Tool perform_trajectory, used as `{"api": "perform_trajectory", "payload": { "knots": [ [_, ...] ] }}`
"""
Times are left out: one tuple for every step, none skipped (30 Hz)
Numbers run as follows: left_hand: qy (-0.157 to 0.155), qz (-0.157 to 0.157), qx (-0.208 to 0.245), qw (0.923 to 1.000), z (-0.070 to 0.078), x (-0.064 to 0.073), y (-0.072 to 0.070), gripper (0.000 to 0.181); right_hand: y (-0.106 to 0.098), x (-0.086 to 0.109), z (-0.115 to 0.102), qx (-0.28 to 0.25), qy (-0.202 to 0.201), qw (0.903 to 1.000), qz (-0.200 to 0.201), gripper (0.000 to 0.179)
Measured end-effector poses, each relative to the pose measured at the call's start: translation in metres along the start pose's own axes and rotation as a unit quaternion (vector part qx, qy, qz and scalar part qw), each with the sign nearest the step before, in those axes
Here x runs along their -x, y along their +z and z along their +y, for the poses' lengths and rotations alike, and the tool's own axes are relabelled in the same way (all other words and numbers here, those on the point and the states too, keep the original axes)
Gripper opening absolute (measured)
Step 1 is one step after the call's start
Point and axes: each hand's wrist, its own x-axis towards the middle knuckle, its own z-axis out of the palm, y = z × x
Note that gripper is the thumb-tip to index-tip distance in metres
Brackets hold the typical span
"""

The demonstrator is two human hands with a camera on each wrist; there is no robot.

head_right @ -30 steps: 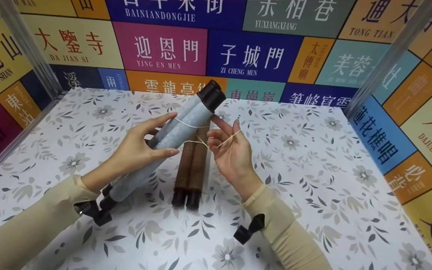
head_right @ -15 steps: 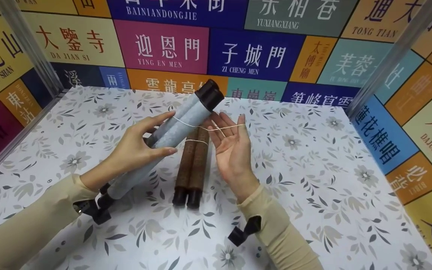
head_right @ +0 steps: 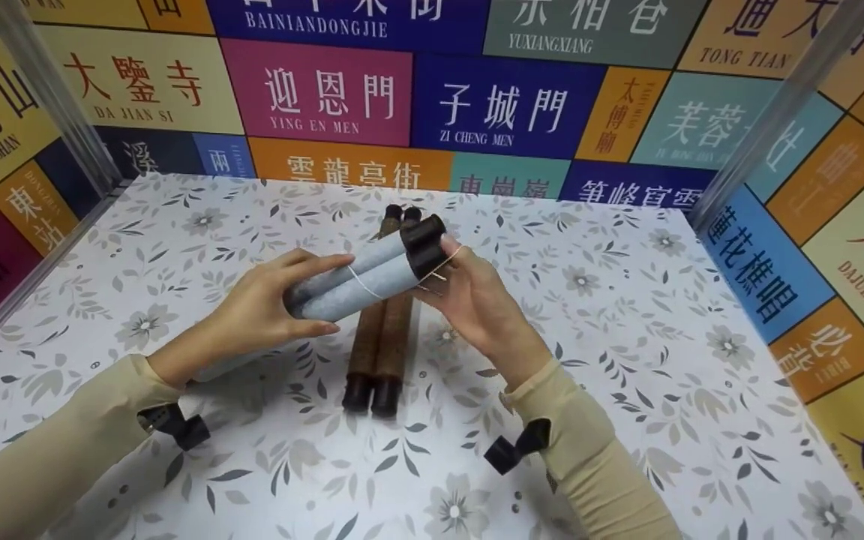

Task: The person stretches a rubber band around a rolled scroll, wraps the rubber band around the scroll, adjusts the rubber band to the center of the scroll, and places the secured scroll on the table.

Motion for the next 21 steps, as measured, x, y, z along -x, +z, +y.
{"api": "perform_trajectory", "payload": {
  "knots": [
    [0.013,-0.001,-0.011,0.9999,-0.002,0.001,0.000,0.086,-0.001,0.000,-0.001,0.016,0.010,0.9998,-0.002,0.051],
    [0.025,-0.004,-0.021,0.9995,-0.003,0.001,0.000,0.085,-0.003,0.000,-0.002,0.034,0.021,0.9992,-0.004,0.051],
    [0.035,-0.007,-0.032,0.9988,-0.004,0.002,0.000,0.085,-0.004,0.000,-0.003,0.048,0.031,0.9984,0.002,0.050],
    [0.047,-0.010,-0.043,0.9979,-0.005,0.002,0.000,0.084,-0.004,0.000,-0.004,0.058,0.040,0.9974,0.008,0.049],
    [0.059,-0.015,-0.056,0.9966,-0.005,0.002,-0.001,0.084,-0.005,0.001,-0.005,0.070,0.050,0.9963,0.010,0.048],
    [0.071,-0.018,-0.066,0.9952,-0.006,0.002,-0.002,0.083,-0.006,0.000,-0.006,0.081,0.060,0.9949,0.010,0.047],
    [0.081,-0.020,-0.074,0.9938,-0.006,0.001,-0.003,0.083,-0.007,0.000,-0.008,0.092,0.068,0.9934,0.013,0.046],
    [0.089,-0.022,-0.082,0.9925,-0.005,0.001,-0.004,0.082,-0.008,0.001,-0.009,0.100,0.074,0.9922,0.010,0.046],
    [0.095,-0.023,-0.088,0.9913,-0.005,0.001,-0.005,0.082,-0.009,0.001,-0.010,0.108,0.080,0.9910,0.005,0.047],
    [0.102,-0.025,-0.094,0.9901,-0.005,0.001,-0.005,0.082,-0.011,0.000,-0.011,0.116,0.084,0.9897,-0.006,0.048],
    [0.104,-0.026,-0.097,0.9894,-0.005,0.001,-0.005,0.082,-0.012,0.001,-0.012,0.122,0.089,0.9884,-0.014,0.049],
    [0.104,-0.027,-0.097,0.9895,-0.005,0.001,-0.005,0.082,-0.013,0.001,-0.013,0.124,0.088,0.9881,-0.024,0.049],
    [0.100,-0.027,-0.095,0.9901,-0.006,0.001,-0.004,0.082,-0.014,0.001,-0.012,0.122,0.086,0.9883,-0.031,0.049],
    [0.092,-0.024,-0.092,0.9912,-0.006,0.001,-0.003,0.082,-0.015,0.002,-0.012,0.117,0.083,0.9887,-0.042,0.049],
    [0.081,-0.021,-0.085,0.9928,-0.006,0.001,-0.002,0.082,-0.016,0.002,-0.011,0.112,0.079,0.9895,-0.047,0.049],
    [0.069,-0.018,-0.077,0.9945,-0.007,0.002,-0.001,0.083,-0.016,0.003,-0.009,0.103,0.075,0.9906,-0.051,0.049],
    [0.057,-0.015,-0.068,0.9959,-0.007,0.002,-0.001,0.083,-0.015,0.004,-0.008,0.094,0.069,0.9917,-0.054,0.050],
    [0.048,-0.012,-0.063,0.9968,-0.007,0.003,0.000,0.083,-0.014,0.004,-0.006,0.087,0.063,0.9926,-0.057,0.052],
    [0.041,-0.011,-0.059,0.9974,-0.007,0.003,0.001,0.084,-0.013,0.004,-0.004,0.081,0.061,0.9932,-0.058,0.055],
    [0.036,-0.010,-0.055,0.9978,-0.007,0.004,0.002,0.084,-0.012,0.004,-0.002,0.076,0.059,0.9937,-0.058,0.059],
    [0.034,-0.012,-0.054,0.9979,-0.007,0.005,0.002,0.084,-0.011,0.004,0.000,0.074,0.057,0.9942,-0.054,0.062]
  ]
}}
